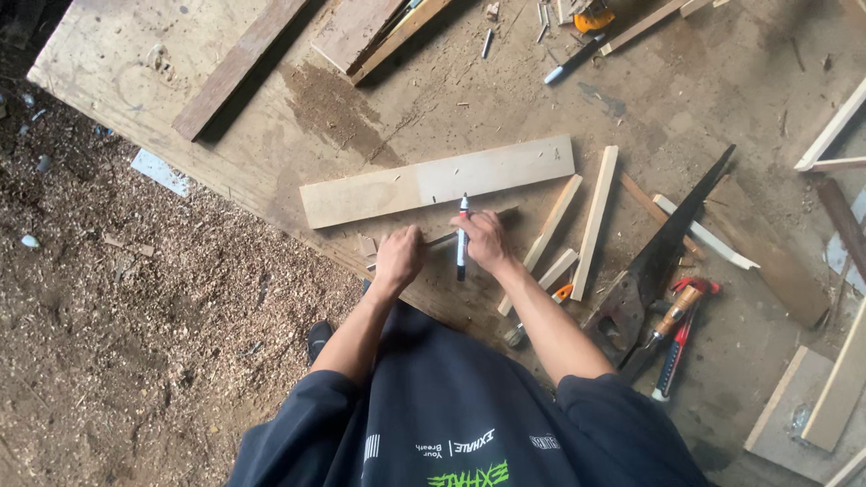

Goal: The person arranges wooden planks on a workbench, then uses a metal ruler and a marker to measure and mark lines on the wood. They repeatedly reposition the planks and ruler to verify alignment and mark additional points.

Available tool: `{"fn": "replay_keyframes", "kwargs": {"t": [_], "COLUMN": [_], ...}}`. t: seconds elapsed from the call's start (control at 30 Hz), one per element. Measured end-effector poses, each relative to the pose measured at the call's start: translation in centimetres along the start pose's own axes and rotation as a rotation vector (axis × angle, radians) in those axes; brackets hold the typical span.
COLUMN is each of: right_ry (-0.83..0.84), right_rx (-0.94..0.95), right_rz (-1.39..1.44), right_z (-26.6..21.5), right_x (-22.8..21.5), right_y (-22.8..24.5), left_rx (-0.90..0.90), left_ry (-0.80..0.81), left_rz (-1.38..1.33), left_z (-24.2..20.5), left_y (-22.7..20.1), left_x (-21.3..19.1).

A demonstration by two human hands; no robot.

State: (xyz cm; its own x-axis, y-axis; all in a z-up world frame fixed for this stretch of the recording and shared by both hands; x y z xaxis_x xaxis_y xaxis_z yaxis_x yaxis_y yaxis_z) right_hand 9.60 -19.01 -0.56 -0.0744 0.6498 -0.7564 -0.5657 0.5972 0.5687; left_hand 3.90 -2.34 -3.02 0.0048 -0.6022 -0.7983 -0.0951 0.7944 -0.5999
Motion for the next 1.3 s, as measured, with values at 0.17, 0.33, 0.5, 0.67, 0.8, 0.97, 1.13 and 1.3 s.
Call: {"fn": "replay_keyframes", "kwargs": {"t": [0.17, 0.33, 0.5, 0.67, 0.8, 0.97, 1.13, 1.3], "right_ry": [0.035, -0.064, -0.253, -0.246, -0.259, -0.031, 0.096, 0.09], "right_rx": [-0.007, -0.023, 0.072, 0.293, 0.442, 0.52, 0.509, 0.498], "right_rz": [0.021, -0.029, -0.134, -0.17, -0.245, -0.345, -0.407, -0.408], "right_z": [0.4, 1.0, -2.1, -8.4, -13.7, -18.0, -19.0, -19.4], "right_x": [-2.6, -7.8, -13.6, -17.8, -21.3, -23.8, -24.3, -24.4], "right_y": [0.0, 0.5, -1.5, -7.4, -13.1, -19.1, -22.6, -24.1], "left_rx": [-0.122, -0.284, -0.328, -0.364, -0.459, -0.582, -0.326, -0.28], "left_ry": [0.0, 0.134, 0.132, 0.25, 0.32, 0.378, 0.081, 0.167], "left_rz": [-0.309, -0.387, -0.492, -0.661, -0.796, -0.911, -0.675, -0.616], "left_z": [-0.9, -1.2, -0.7, 0.2, 0.1, -0.3, 0.4, 0.2], "left_y": [-0.9, -3.6, -8.6, -14.5, -19.7, -25.2, -28.2, -29.4], "left_x": [0.3, 3.7, 7.2, 11.6, 16.3, 21.6, 22.3, 25.1]}}
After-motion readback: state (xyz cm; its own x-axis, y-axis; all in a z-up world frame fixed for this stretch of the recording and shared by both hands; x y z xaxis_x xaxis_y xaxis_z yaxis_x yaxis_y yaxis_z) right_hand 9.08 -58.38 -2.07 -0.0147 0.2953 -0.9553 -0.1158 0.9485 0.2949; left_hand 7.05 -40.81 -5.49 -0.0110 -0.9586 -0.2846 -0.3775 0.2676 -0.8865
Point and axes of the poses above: each hand's wrist, its own z-axis towards the middle knuckle, its own x-axis out of the palm, y = z × x, the point moved 8 cm from there along z, towards the middle knuckle, and after that the axes turned 11 degrees about -y, right-handed, at the moved point
